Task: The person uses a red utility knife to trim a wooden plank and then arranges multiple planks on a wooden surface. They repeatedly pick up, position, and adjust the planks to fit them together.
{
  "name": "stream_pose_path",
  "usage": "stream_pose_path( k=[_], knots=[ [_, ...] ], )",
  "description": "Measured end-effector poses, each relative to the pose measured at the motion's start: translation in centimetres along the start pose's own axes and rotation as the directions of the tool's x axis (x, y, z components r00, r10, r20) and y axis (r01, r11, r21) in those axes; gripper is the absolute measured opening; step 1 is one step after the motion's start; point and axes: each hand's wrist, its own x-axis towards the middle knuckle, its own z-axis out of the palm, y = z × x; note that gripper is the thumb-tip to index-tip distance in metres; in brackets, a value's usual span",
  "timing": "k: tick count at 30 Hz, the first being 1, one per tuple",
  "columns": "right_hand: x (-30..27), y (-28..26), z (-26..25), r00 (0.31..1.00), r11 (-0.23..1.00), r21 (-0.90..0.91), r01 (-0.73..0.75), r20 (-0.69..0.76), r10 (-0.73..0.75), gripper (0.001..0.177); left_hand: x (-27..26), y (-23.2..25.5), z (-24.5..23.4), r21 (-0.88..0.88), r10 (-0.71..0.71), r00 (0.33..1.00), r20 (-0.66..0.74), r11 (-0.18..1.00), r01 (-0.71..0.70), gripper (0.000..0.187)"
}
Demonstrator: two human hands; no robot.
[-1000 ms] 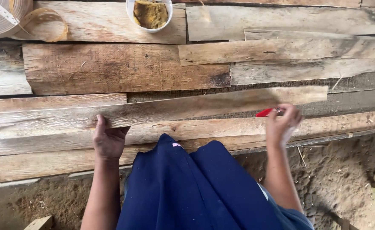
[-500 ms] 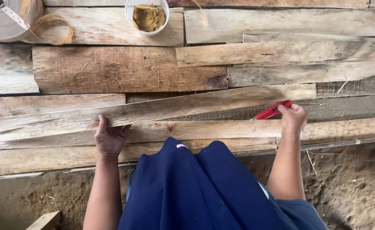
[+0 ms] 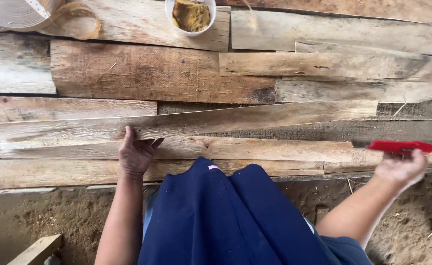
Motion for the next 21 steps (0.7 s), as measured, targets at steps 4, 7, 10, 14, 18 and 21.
stream_pose_path(
  k=[4,7,10,14,18,21],
  knots=[
    [-11.5,-1.9,5.7,0.955,0.96,-0.274,0.059,0.294,0.025,0.02,0.2,0.0,-0.1,0.003,-0.022,0.994,-0.104,1.0,0.022,0.026],
    [-17.7,0.6,8.8,0.648,0.808,-0.419,0.416,0.759,0.06,0.042,-1.6,0.5,3.1,0.045,-0.004,1.0,0.012,0.999,0.004,0.036],
    [-23.0,4.8,8.9,0.23,0.495,-0.25,0.832,0.968,0.104,0.056,-2.9,-0.1,6.8,0.002,0.048,0.992,-0.118,0.999,-0.048,0.042],
    [-25.9,8.8,8.3,-0.068,-0.037,0.075,0.996,0.983,0.171,0.071,-2.5,-1.1,6.5,0.014,0.035,0.993,-0.112,0.999,-0.034,0.047],
    [-26.8,10.4,7.9,-0.117,-0.234,0.158,0.959,0.977,0.179,0.091,-4.5,-0.3,7.6,0.003,0.004,0.997,-0.073,1.0,-0.003,0.044],
    [-25.1,12.9,7.3,-0.154,-0.304,0.192,0.933,0.977,0.147,0.087,-5.8,0.5,7.3,0.021,-0.035,0.999,-0.04,0.999,0.036,0.047]
  ],
)
